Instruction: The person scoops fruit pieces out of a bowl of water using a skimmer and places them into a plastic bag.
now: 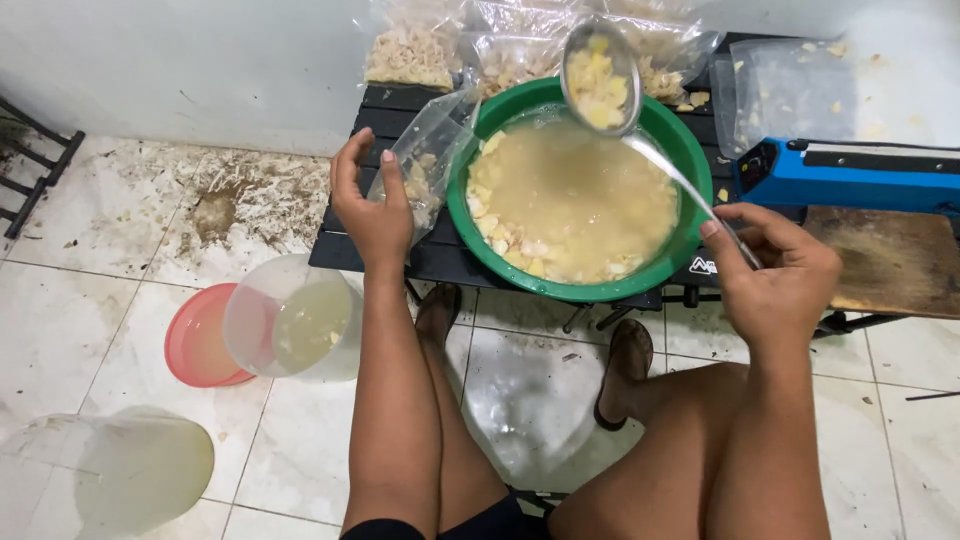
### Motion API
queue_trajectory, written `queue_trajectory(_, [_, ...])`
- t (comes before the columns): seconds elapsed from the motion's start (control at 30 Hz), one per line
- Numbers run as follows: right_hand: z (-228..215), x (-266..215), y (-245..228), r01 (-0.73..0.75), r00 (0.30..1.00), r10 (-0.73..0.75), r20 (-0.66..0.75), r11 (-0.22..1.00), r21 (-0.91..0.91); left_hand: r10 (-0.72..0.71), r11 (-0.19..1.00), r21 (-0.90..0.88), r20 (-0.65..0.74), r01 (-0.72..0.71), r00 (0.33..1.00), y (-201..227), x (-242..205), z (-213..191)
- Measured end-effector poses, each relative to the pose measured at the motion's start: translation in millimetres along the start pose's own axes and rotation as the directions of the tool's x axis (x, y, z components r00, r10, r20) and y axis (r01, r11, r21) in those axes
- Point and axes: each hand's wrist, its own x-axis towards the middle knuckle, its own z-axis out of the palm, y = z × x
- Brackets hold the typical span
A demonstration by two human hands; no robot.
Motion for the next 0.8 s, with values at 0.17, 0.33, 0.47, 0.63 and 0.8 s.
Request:
queue_trajectory(0.17, [7,-5,5,-0.023,0.999,0.033,0.035,0.970,-0.243,-0.016,1.000,0.018,0.093,0.015,0.996,-2,2,1])
queue_trajectory(0.33, [1,-5,7,0.024,0.999,-0.027,-0.028,0.996,-0.081,0.003,1.000,0.011,0.112,-0.004,0.994,-4,4,3])
queue_trajectory(0.47, [1,-1,6,0.041,0.998,-0.042,-0.041,0.999,-0.016,-0.011,1.000,-0.010,0.121,0.012,0.993,-6,1,2])
queue_trajectory(0.63, [10,2,19,-0.147,0.989,0.144,-0.031,0.980,-0.135,-0.076,0.997,-0.021,0.098,0.078,0.992,-7,2,-3])
queue_trajectory(0.8, [5,1,24,0.099,0.990,-0.091,-0.108,0.993,0.065,-0.133,0.990,-0.039,0.027,0.134,0.991,-11,6,-7])
